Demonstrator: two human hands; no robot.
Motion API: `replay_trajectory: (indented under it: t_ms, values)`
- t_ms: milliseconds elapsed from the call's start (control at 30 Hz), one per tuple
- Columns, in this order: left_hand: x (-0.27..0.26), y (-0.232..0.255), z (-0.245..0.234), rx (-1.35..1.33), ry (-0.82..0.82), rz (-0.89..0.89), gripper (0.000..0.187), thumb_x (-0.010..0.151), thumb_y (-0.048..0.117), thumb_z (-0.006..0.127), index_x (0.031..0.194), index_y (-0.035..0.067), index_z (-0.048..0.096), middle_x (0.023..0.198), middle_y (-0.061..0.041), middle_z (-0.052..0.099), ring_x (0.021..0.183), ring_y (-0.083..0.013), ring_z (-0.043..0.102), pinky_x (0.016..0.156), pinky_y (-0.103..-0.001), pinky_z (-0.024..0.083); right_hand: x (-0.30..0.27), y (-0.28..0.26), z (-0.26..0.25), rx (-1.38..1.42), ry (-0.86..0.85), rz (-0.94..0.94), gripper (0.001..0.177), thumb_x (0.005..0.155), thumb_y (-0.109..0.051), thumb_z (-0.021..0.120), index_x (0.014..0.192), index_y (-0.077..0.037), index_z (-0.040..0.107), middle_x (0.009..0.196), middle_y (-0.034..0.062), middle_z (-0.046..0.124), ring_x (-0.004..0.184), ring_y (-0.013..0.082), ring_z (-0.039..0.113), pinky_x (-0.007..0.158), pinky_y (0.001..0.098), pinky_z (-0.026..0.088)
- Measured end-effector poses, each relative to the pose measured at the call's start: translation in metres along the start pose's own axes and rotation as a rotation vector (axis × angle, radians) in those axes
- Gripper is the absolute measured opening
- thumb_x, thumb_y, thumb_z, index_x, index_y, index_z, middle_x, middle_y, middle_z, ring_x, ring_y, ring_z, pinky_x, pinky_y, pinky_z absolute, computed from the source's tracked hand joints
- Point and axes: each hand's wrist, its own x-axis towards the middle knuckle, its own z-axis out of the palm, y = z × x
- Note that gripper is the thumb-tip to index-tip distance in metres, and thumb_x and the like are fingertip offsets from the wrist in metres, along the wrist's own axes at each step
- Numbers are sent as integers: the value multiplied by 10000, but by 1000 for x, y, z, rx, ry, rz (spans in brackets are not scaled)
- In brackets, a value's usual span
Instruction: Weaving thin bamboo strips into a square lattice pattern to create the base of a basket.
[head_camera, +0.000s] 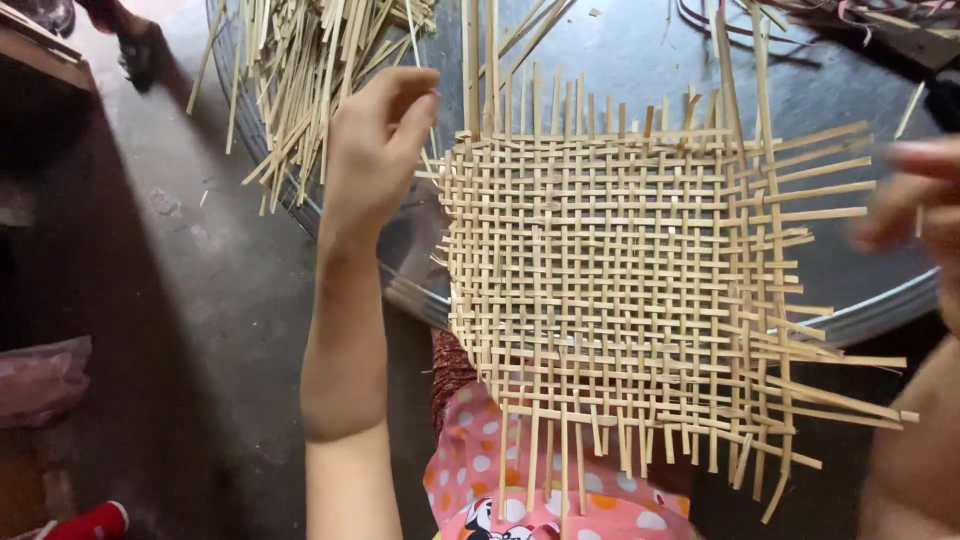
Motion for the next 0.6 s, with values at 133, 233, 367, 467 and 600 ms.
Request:
replay_trajectory:
  t_ms: [133, 233, 367, 467, 600]
  values:
    - [48, -24, 23, 169, -175, -313, 138, 868, 87, 437, 857, 6, 548, 760, -80, 583, 550, -108, 614, 392, -160, 532, 108, -124, 54, -43, -390, -327, 307, 786, -171, 515, 1072, -60, 523, 858, 63, 657, 730, 138, 660, 648, 272, 540]
    - [62, -37, 41, 78, -220, -409, 136, 852, 64, 482, 890, -21, 582, 700, -59, 598, 490, -84, 541, 389, -163, 486, 144, -113, 94, -2, -725, -134, 375, 795, -273, 456, 1124, -98, 503, 1044, 39, 615, 903, 148, 611, 740, 278, 494]
    - [48, -14, 29, -171, -274, -467, 196, 849, 37, 477, 1018, -53, 521, 614, -21, 505, 417, -37, 394, 334, -149, 304, 153, -79, 120, -126, -734, -364, 379, 797, -186, 502, 1147, -46, 466, 1134, 126, 510, 904, 234, 553, 859, 342, 430]
    - [48, -9, 31, -322, -223, -394, 54, 843, 41, 493, 864, 15, 536, 619, -21, 499, 485, -65, 416, 420, -183, 350, 157, -73, 112, -218, -900, -334, 441, 807, -302, 467, 1200, -103, 432, 1238, 90, 442, 1109, 244, 419, 922, 392, 310]
    - [55, -22, 41, -419, -249, -333, 39, 831, 8, 484, 841, 29, 516, 697, -44, 533, 551, -95, 510, 480, -181, 457, 160, -78, 115, -377, -928, -245, 545, 805, -348, 451, 1282, -149, 279, 1193, 54, 420, 1092, 217, 382, 927, 369, 289]
